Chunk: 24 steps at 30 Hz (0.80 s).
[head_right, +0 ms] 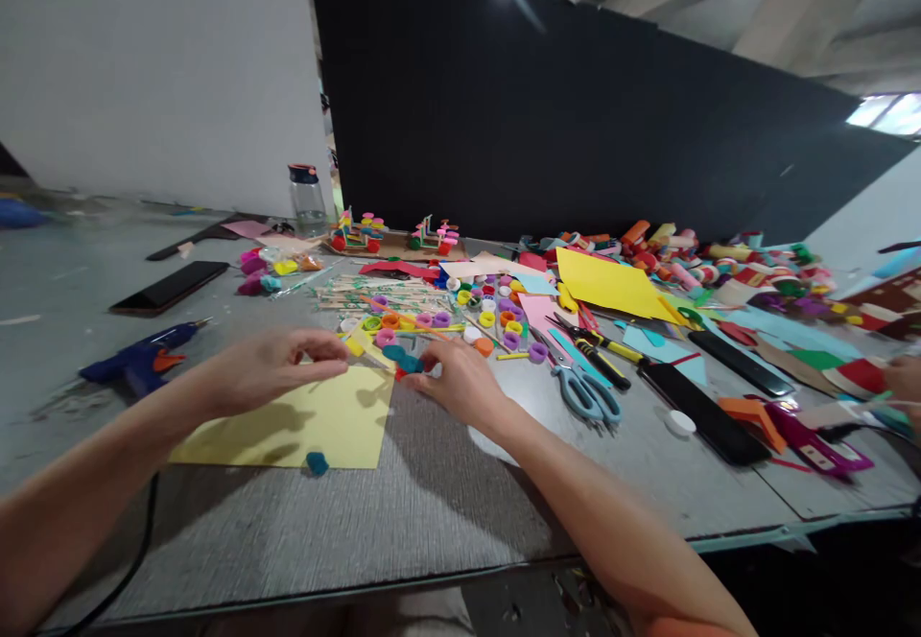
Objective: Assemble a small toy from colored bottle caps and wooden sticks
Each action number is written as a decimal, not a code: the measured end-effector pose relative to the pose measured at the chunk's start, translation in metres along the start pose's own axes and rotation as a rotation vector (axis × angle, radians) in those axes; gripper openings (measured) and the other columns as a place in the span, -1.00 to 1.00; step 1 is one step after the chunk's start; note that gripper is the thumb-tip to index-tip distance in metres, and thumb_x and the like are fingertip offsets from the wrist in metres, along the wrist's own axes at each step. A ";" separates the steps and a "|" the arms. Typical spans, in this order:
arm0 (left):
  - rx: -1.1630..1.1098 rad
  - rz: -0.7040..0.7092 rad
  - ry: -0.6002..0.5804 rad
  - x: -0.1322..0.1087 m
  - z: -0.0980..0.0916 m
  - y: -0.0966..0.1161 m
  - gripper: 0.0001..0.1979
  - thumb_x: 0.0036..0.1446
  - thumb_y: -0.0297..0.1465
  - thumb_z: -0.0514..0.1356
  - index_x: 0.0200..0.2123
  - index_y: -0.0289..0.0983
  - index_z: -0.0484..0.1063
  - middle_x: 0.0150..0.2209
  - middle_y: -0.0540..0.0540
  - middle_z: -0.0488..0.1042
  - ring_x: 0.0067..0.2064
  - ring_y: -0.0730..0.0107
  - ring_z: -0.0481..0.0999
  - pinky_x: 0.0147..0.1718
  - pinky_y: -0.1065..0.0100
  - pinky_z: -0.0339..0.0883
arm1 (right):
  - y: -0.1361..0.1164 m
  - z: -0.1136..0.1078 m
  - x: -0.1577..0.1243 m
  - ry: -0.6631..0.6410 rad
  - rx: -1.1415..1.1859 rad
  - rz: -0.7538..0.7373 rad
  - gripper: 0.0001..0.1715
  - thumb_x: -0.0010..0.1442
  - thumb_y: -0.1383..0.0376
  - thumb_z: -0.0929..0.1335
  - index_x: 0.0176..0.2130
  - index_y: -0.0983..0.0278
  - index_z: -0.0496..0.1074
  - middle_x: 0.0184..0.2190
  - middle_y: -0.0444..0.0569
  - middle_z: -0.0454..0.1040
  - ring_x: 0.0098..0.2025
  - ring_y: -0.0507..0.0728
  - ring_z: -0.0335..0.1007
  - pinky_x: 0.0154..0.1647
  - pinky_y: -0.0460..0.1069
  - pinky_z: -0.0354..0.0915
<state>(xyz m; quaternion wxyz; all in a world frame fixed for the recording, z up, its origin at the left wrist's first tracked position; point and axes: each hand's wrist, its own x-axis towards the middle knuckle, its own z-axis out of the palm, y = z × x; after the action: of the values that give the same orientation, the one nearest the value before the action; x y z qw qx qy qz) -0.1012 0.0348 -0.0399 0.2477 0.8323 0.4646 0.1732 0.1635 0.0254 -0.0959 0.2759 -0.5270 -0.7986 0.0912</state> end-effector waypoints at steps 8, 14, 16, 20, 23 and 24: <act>-0.200 0.072 -0.085 0.004 0.043 0.013 -0.69 0.16 -0.18 0.13 -0.23 -0.22 0.59 -0.30 -0.08 0.61 -0.28 0.23 0.53 -0.38 0.35 0.28 | -0.003 -0.003 0.002 -0.049 0.109 0.060 -0.86 0.12 0.23 0.47 -0.42 0.22 0.47 -0.42 -0.11 0.55 -0.36 0.10 0.43 -0.35 -0.02 0.23; -0.424 -0.008 -0.074 0.007 0.057 0.004 -0.76 0.13 -0.25 0.19 -0.21 -0.23 0.55 -0.18 -0.09 0.62 -0.14 0.18 0.58 -0.18 0.29 0.39 | -0.014 0.001 -0.003 -0.191 0.300 0.044 -0.79 0.22 0.22 0.39 -0.42 0.23 0.53 -0.50 -0.16 0.54 -0.45 0.03 0.40 -0.44 -0.08 0.21; -0.530 -0.033 -0.072 0.006 0.060 0.001 -0.77 0.10 -0.25 0.23 -0.21 -0.23 0.53 -0.15 -0.11 0.63 -0.11 0.18 0.59 -0.13 0.26 0.42 | -0.018 0.001 -0.004 -0.263 0.393 0.042 -0.77 0.24 0.24 0.36 -0.41 0.23 0.55 -0.50 -0.15 0.55 -0.45 0.03 0.39 -0.42 -0.08 0.21; -0.514 -0.072 -0.029 0.003 0.063 -0.004 -0.75 0.06 -0.23 0.29 -0.22 -0.24 0.51 -0.16 -0.13 0.64 -0.11 0.15 0.61 -0.14 0.24 0.43 | -0.019 0.001 -0.006 -0.272 0.382 0.032 -0.72 0.26 0.23 0.34 -0.45 0.23 0.51 -0.51 -0.15 0.53 -0.47 0.02 0.37 -0.41 -0.07 0.19; -0.456 -0.084 0.000 0.001 0.064 -0.004 -0.69 0.06 -0.19 0.30 -0.19 -0.25 0.51 -0.22 -0.13 0.65 -0.17 0.14 0.62 -0.24 0.26 0.41 | -0.018 0.004 -0.004 -0.192 0.332 0.061 -0.77 0.25 0.21 0.36 -0.42 0.23 0.48 -0.51 -0.15 0.52 -0.47 0.03 0.36 -0.44 -0.06 0.18; -0.451 -0.082 0.012 0.001 0.065 -0.004 -0.68 0.06 -0.18 0.30 -0.18 -0.26 0.51 -0.25 -0.13 0.64 -0.19 0.14 0.62 -0.26 0.27 0.40 | -0.018 0.005 -0.004 -0.173 0.322 0.070 -0.79 0.24 0.20 0.36 -0.39 0.23 0.48 -0.50 -0.14 0.53 -0.46 0.03 0.37 -0.44 -0.06 0.18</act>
<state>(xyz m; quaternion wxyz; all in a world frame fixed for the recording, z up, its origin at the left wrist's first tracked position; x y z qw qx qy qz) -0.0703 0.0213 -0.0953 0.4314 0.7354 0.4491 0.2673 0.1482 0.0153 -0.0933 0.2835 -0.4937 -0.7757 0.2724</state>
